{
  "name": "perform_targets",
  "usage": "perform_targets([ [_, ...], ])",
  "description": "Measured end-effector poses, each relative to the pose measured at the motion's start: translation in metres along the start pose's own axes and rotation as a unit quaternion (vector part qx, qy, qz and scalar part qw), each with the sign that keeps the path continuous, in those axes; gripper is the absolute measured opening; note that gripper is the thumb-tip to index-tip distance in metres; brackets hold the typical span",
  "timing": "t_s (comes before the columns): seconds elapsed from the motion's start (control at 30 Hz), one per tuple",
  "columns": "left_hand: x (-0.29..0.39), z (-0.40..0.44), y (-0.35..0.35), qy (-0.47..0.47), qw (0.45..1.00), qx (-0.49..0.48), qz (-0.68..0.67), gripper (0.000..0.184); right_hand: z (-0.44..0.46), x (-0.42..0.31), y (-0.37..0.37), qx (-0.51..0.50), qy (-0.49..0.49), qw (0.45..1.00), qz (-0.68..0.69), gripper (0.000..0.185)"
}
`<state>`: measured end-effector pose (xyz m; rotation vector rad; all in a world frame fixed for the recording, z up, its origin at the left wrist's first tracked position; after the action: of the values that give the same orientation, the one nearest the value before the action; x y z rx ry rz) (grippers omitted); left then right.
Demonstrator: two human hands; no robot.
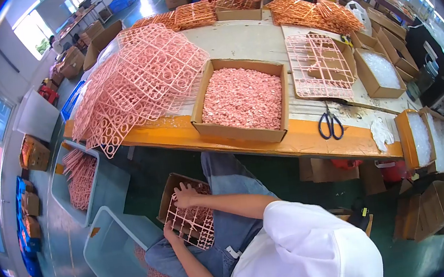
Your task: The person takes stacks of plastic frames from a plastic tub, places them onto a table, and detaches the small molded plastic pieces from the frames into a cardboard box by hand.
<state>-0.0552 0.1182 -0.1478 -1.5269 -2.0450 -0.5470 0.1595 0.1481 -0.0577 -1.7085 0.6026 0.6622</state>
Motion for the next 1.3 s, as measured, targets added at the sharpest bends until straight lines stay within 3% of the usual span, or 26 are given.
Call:
perform_targets([
  [0.03,0.002,-0.012,0.002,-0.025,1.0,0.008,-0.001,0.027,-0.01,-0.004,-0.004,0.026,-0.053,0.998,0.003,0.06],
  [0.1,-0.001,-0.005,0.013,-0.052,0.987,-0.127,-0.087,0.032,-0.048,-0.025,-0.031,0.031,-0.171,0.984,0.04,0.059],
  [0.17,0.002,-0.008,0.025,-0.049,0.958,-0.244,-0.145,0.042,-0.114,-0.06,-0.095,0.053,-0.266,0.956,0.108,0.047],
  [0.27,0.024,-0.045,0.04,-0.028,0.908,-0.353,-0.224,0.045,-0.218,-0.089,-0.215,0.229,-0.368,0.901,-0.001,0.039],
  [0.33,0.029,-0.079,0.05,-0.019,0.884,-0.439,-0.161,0.048,-0.273,-0.071,-0.284,0.379,-0.345,0.838,-0.188,0.039],
  [0.4,0.033,-0.098,0.058,-0.016,0.877,-0.463,-0.127,0.051,-0.313,-0.034,-0.342,0.472,-0.147,0.811,-0.313,0.053],
  [0.53,0.061,-0.116,0.053,0.06,0.855,-0.488,-0.167,0.048,-0.355,0.038,-0.388,0.415,0.104,0.736,-0.525,0.061],
  [0.63,0.117,-0.152,0.063,0.089,0.813,-0.556,-0.149,0.04,-0.363,0.062,-0.404,0.414,0.117,0.726,-0.537,0.054],
  [0.77,0.21,-0.235,0.119,0.143,0.71,-0.673,-0.153,0.04,-0.363,0.068,-0.422,0.424,0.123,0.703,-0.558,0.047],
  [0.83,0.239,-0.269,0.161,0.104,0.68,-0.71,-0.149,0.044,-0.362,0.062,-0.435,0.43,0.102,0.684,-0.58,0.039],
  [0.87,0.248,-0.296,0.189,0.134,0.662,-0.73,-0.105,0.046,-0.363,0.06,-0.443,0.452,0.078,0.676,-0.577,0.036],
  [0.93,0.252,-0.336,0.244,0.081,0.631,-0.768,-0.075,0.047,-0.364,0.058,-0.459,0.493,0.037,0.676,-0.546,0.032],
  [0.97,0.252,-0.339,0.269,0.036,0.653,-0.751,-0.091,0.047,-0.359,0.056,-0.465,0.507,0.024,0.671,-0.541,0.031],
  [1.03,0.247,-0.367,0.322,0.0,0.646,-0.761,-0.061,0.053,-0.341,0.056,-0.472,0.513,0.011,0.668,-0.54,0.029],
  [1.13,0.224,-0.409,0.403,-0.036,0.657,-0.752,-0.048,0.052,-0.307,0.066,-0.473,0.474,-0.017,0.713,-0.516,0.03],
  [1.2,0.195,-0.419,0.465,-0.167,0.632,-0.755,-0.052,0.041,-0.302,0.085,-0.469,0.461,-0.071,0.753,-0.464,0.043],
  [1.27,0.183,-0.415,0.498,-0.127,0.676,-0.725,-0.034,0.039,-0.327,0.083,-0.472,0.431,-0.111,0.791,-0.42,0.047],
  [1.3,0.177,-0.413,0.513,-0.138,0.67,-0.729,-0.017,0.038,-0.349,0.076,-0.482,0.454,-0.152,0.792,-0.379,0.044],
])
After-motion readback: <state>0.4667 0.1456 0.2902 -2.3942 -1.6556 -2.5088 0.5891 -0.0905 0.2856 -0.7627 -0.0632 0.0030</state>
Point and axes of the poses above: each hand's wrist, its own z-axis towards the middle knuckle, its own y-axis out of the palm, x = y × z, the point moved 7 cm from there along z, towards the middle knuckle, and after that the axes turned 15 degrees about -y, right-handed, at the moved point
